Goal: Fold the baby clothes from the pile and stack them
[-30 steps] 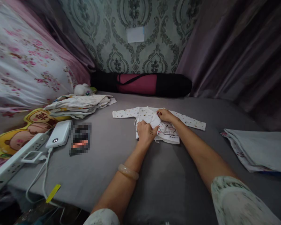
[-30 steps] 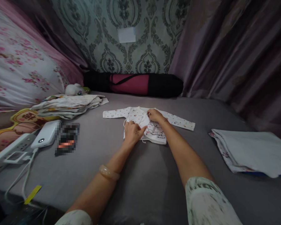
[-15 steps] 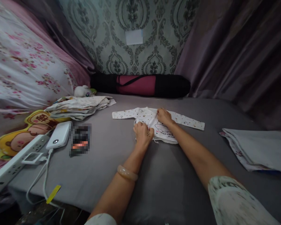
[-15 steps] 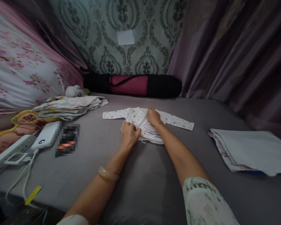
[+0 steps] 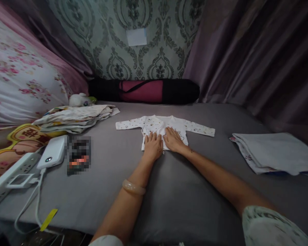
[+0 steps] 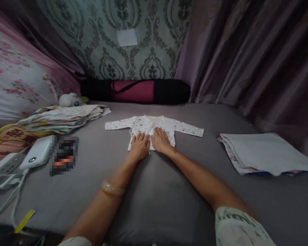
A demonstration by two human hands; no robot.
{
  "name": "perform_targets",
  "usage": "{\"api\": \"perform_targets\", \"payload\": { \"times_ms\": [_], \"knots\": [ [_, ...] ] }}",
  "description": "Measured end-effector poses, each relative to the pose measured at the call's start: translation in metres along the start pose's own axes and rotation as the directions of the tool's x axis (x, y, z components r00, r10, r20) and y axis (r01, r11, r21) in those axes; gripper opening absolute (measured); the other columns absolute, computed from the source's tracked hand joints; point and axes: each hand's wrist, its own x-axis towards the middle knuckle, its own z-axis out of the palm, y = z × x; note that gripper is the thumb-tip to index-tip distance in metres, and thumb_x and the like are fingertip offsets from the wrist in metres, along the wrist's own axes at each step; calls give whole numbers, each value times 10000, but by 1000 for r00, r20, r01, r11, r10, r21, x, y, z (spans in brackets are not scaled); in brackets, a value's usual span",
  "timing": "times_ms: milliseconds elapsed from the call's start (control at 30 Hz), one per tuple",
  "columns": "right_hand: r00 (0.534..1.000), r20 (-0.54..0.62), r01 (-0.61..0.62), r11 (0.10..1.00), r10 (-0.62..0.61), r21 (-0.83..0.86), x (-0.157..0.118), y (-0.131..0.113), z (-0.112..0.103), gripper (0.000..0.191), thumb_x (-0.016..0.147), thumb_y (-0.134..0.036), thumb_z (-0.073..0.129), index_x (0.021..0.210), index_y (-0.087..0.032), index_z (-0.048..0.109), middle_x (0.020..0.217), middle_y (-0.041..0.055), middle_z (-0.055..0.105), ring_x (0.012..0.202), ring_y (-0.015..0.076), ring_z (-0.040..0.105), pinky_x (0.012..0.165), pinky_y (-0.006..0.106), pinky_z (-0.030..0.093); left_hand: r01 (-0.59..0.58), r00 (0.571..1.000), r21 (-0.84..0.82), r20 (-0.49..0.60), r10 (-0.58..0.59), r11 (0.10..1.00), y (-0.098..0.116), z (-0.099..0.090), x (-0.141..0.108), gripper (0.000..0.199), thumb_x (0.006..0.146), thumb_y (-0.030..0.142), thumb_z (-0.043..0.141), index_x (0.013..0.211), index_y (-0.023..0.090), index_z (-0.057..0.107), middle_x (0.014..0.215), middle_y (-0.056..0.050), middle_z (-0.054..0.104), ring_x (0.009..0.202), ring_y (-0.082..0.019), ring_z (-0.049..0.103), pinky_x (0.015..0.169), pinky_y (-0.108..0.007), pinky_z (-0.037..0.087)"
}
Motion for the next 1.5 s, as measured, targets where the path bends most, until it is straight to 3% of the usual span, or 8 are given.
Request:
{"api": "perform_targets", "payload": {
  "times_ms": [233, 367, 467, 600, 800, 1000, 1300, 1500],
  "knots": [
    [980, 48, 190, 979, -194, 75, -73, -2, -8, 629, 965, -484, 295, 1503, -159, 302, 1579, 106, 200, 1463, 249, 119, 1186, 455, 79, 178, 982, 9, -69, -177, 984, -3, -19, -6, 251, 826, 297, 546, 1022, 239, 692, 1111, -130, 524, 1071, -310, 453, 882, -430, 381],
    [950, 36, 286, 911, -310, 298, -87, 6, -26, 483, 967, -431, 326, 1372, -250, 515, 1495, 48, 412, 1390, 192, 339, 1138, 354, 266, 179, 978, -1, -112, -178, 984, -4, -22, -8, 215, 819, 250, 541, 949, 239, 712, 1098, -115, 531, 1052, -292, 447, 878, -422, 359],
    [991, -134, 76, 926, -28, 370, -75, 26, -41, 379, 947, -312, 356, 1164, -240, 658, 1231, 60, 649, 1133, 186, 586, 936, 294, 449, 161, 977, -28, -137, -164, 986, -4, -21, -7, 223, 853, 273, 516, 971, 235, 701, 1118, -104, 550, 1073, -279, 451, 911, -418, 340],
    [928, -102, -312, 898, 357, 310, -61, 61, -50, 303, 907, -334, 447, 899, -182, 708, 888, 67, 718, 814, 192, 645, 688, 262, 445, 297, 938, -71, -164, -305, 952, -14, -24, -4, 278, 879, 301, 480, 1071, 222, 666, 1111, -112, 596, 1081, -291, 476, 917, -430, 353],
    [909, 43, -416, 892, 415, 179, -71, 64, -39, 364, 836, -520, 522, 731, -199, 658, 740, 58, 677, 700, 193, 605, 564, 264, 341, 603, 786, -38, -141, -602, 797, -46, -41, -3, 330, 901, 336, 419, 995, 177, 693, 1100, -150, 633, 1099, -328, 514, 898, -447, 393],
    [938, 16, -345, 928, 347, 143, -77, 45, -38, 208, 834, -364, 508, 711, -212, 578, 692, 37, 640, 636, 172, 560, 551, 267, 298, 576, 813, -13, 117, -571, 817, -51, -46, -7, 407, 861, 502, 493, 854, 174, 734, 1066, -180, 675, 1123, -362, 531, 884, -439, 400],
    [917, -17, -352, 829, 398, 435, -79, 41, -36, 435, 837, -393, 526, 1215, -179, 514, 614, -34, 569, 542, 154, 513, 528, 255, 332, 519, 846, -149, 232, -480, 842, -51, -48, -5, 250, 828, 386, 565, 775, 161, 660, 797, -82, 683, 843, -224, 624, 712, -295, 405],
    [969, 2, -229, 898, 247, 377, -76, 53, -30, 384, 806, -300, 506, 1152, -205, 644, 608, -32, 528, 550, 141, 482, 527, 252, 314, 500, 865, -262, 203, -460, 825, -58, -44, -8, 119, 758, 261, 620, 815, 161, 589, 781, -37, 637, 762, -170, 581, 617, -243, 374]
  ]
}}
